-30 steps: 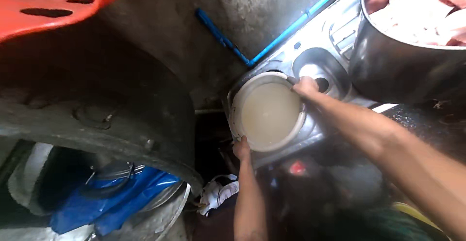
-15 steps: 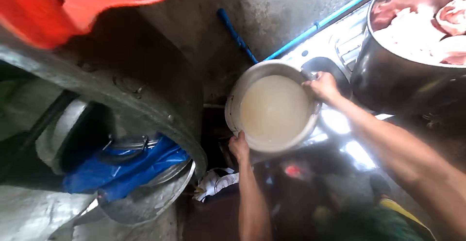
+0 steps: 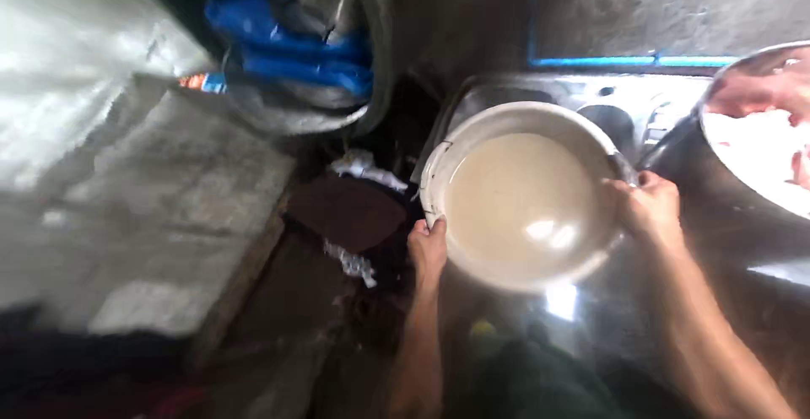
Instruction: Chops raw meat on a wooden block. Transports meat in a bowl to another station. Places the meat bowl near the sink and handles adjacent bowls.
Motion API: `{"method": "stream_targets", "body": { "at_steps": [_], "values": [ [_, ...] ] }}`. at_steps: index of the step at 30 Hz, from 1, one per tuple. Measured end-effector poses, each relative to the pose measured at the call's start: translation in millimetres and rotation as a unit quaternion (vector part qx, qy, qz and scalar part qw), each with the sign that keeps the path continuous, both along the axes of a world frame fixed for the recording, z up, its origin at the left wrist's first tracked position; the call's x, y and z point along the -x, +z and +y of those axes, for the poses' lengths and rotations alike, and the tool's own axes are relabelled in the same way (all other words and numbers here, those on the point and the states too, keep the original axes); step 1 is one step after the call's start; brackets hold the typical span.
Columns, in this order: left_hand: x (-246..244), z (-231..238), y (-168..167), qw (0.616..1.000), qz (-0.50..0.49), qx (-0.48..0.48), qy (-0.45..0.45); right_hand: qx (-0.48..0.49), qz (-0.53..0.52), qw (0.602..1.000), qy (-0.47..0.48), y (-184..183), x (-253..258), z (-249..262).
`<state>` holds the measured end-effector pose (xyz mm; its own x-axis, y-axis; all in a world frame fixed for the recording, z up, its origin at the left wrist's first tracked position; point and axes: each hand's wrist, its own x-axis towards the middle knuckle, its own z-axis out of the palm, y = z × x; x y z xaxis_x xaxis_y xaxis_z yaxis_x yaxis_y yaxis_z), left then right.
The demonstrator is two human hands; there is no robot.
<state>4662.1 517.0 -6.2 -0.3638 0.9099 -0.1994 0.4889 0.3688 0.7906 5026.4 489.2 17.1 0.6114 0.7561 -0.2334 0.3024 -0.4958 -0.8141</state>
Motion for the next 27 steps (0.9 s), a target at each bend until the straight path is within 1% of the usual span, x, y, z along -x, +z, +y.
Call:
{"method": "stream_targets", "body": {
  "at_steps": [3, 5, 9, 12, 14, 16, 19, 23, 25, 27],
  "values": [
    [11, -93, -10, 0.997, -0.022, 0.053, 0.043, 0.022, -0.006, 0.998, 0.052, -4, 20, -52],
    [22, -151, -23, 0.992, -0.032, 0.091, 0.077, 0.042, -0.013, 0.996, 0.081, -10, 40, -87],
    [46, -259, -57, 0.976, -0.037, 0.164, 0.141, 0.048, -0.007, 0.990, 0.135, -45, 69, -144],
    [68, -334, -92, 0.966, -0.036, 0.191, 0.171, 0.087, -0.005, 0.979, 0.185, -86, 96, -179],
    [84, -379, -123, 0.960, -0.029, 0.200, 0.193, 0.115, 0.005, 0.972, 0.204, -119, 121, -203],
    [101, -419, -150, 0.944, -0.035, 0.255, 0.205, 0.138, 0.009, 0.966, 0.219, -158, 148, -230],
    [141, -473, -205, 0.920, -0.049, 0.329, 0.206, 0.163, -0.009, 0.958, 0.234, -228, 194, -278],
    [202, -533, -306, 0.903, -0.059, 0.380, 0.194, 0.194, -0.059, 0.950, 0.239, -324, 260, -339],
    [234, -550, -357, 0.899, -0.057, 0.392, 0.186, 0.215, -0.070, 0.943, 0.243, -374, 296, -354],
    [260, -574, -416, 0.892, -0.063, 0.409, 0.184, 0.238, -0.083, 0.930, 0.267, -430, 324, -368]
  ]
}}
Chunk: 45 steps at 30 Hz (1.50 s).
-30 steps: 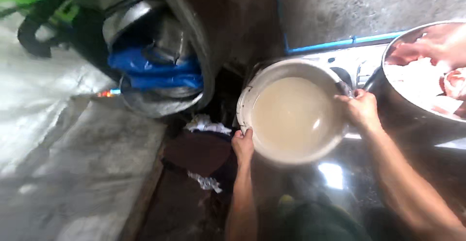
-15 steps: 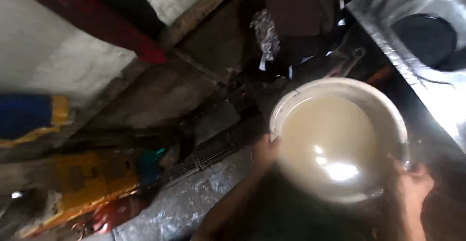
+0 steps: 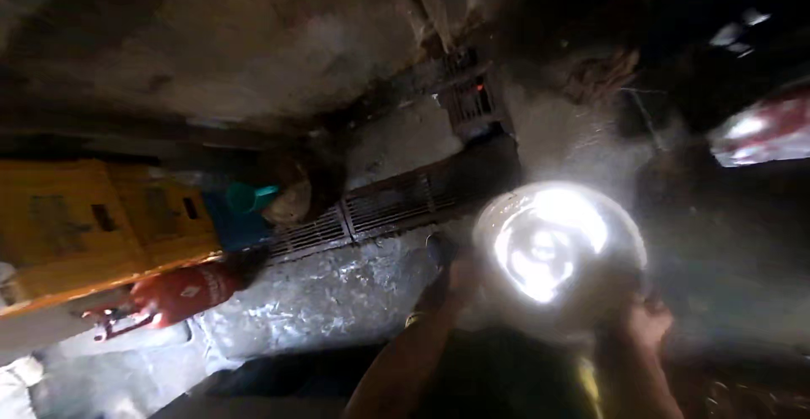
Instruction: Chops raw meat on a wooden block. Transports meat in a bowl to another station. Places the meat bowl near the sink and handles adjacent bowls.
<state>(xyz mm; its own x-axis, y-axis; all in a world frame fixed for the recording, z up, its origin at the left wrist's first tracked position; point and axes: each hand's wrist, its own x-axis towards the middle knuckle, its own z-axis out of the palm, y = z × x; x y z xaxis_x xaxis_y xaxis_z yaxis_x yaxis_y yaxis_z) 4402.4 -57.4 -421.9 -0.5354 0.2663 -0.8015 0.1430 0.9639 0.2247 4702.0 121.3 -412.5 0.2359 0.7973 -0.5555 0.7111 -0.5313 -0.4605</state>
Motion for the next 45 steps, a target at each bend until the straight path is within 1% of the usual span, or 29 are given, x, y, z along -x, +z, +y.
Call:
{"method": "stream_targets", "body": {
  "at_steps": [4, 7, 9, 11, 12, 15, 17, 19, 20, 21, 24, 25, 26, 27, 28, 29, 30, 31, 32, 33, 34, 35, 37, 39, 41, 42, 43, 44, 45],
  "values": [
    [43, -41, -112, 0.998, -0.029, 0.061, 0.008, 0.067, -0.026, 0.996, 0.059, -98, 63, -11],
    [72, -57, -174, 0.995, -0.052, 0.080, 0.019, 0.119, -0.075, 0.985, 0.102, -178, 95, -14],
    [89, -65, -205, 0.994, -0.063, 0.089, -0.003, 0.165, -0.102, 0.971, 0.137, -198, 121, -9],
    [103, -70, -226, 0.994, -0.071, 0.084, -0.027, 0.175, -0.114, 0.965, 0.162, -210, 143, -3],
    [108, -69, -229, 0.994, -0.068, 0.081, -0.035, 0.173, -0.116, 0.963, 0.169, -213, 152, 0],
    [129, -36, -183, 0.990, -0.103, 0.094, 0.012, 0.193, -0.136, 0.953, 0.188, -220, 176, 12],
    [146, -25, -173, 0.984, -0.130, 0.105, 0.056, 0.213, -0.161, 0.940, 0.213, -222, 195, 22],
    [157, -31, -190, 0.985, -0.140, 0.079, 0.055, 0.224, -0.164, 0.935, 0.221, -217, 217, 35],
    [154, -46, -218, 0.994, -0.097, 0.027, 0.043, 0.229, -0.160, 0.933, 0.226, -214, 229, 43],
    [157, -55, -238, 0.994, -0.096, -0.006, 0.045, 0.230, -0.150, 0.934, 0.227, -212, 240, 51],
    [187, -48, -254, 0.985, -0.160, -0.012, 0.071, 0.220, -0.057, 0.953, 0.201, -218, 278, 79],
    [199, -40, -252, 0.985, -0.167, 0.009, 0.031, 0.227, -0.047, 0.946, 0.228, -219, 294, 91],
    [212, -30, -248, 0.985, -0.165, 0.033, -0.038, 0.225, -0.064, 0.922, 0.309, -223, 307, 104],
    [225, -19, -239, 0.982, -0.162, 0.052, -0.086, 0.208, -0.097, 0.878, 0.420, -224, 324, 120],
    [239, -8, -227, 0.980, -0.161, 0.067, -0.095, 0.196, -0.101, 0.850, 0.479, -220, 344, 135],
    [253, 0, -216, 0.982, -0.149, 0.076, -0.086, 0.203, -0.079, 0.856, 0.468, -214, 363, 146],
    [266, 5, -208, 0.988, -0.136, 0.064, -0.044, 0.222, -0.043, 0.889, 0.398, -208, 384, 155],
    [274, 6, -206, 0.989, -0.137, 0.033, 0.050, 0.238, -0.014, 0.918, 0.317, -201, 402, 160],
    [280, 7, -201, 0.976, -0.151, -0.004, 0.156, 0.252, 0.008, 0.936, 0.246, -194, 417, 165],
    [285, 9, -196, 0.952, -0.173, -0.041, 0.249, 0.250, 0.015, 0.947, 0.204, -190, 428, 170],
    [288, 10, -191, 0.930, -0.197, -0.063, 0.303, 0.240, 0.023, 0.953, 0.182, -188, 434, 174],
    [291, 10, -184, 0.922, -0.211, -0.072, 0.316, 0.234, 0.028, 0.957, 0.169, -184, 438, 175],
    [289, 6, -171, 0.945, -0.193, -0.060, 0.258, 0.223, 0.030, 0.959, 0.170, -167, 436, 171],
    [274, -2, -152, 0.962, -0.170, -0.046, 0.207, 0.221, 0.034, 0.954, 0.199, -138, 413, 157],
    [243, -13, -134, 0.970, -0.157, -0.047, 0.181, 0.211, 0.037, 0.947, 0.238, -109, 369, 135],
    [226, -23, -141, 0.976, -0.149, -0.055, 0.146, 0.204, 0.033, 0.948, 0.243, -100, 344, 124],
    [205, -35, -153, 0.977, -0.142, -0.060, 0.146, 0.206, 0.022, 0.945, 0.252, -93, 315, 113],
    [185, -46, -153, 0.977, -0.137, -0.047, 0.154, 0.211, 0.004, 0.940, 0.270, -83, 283, 103],
    [167, -54, -141, 0.979, -0.131, -0.029, 0.155, 0.219, -0.014, 0.932, 0.289, -69, 253, 91]
  ]
}}
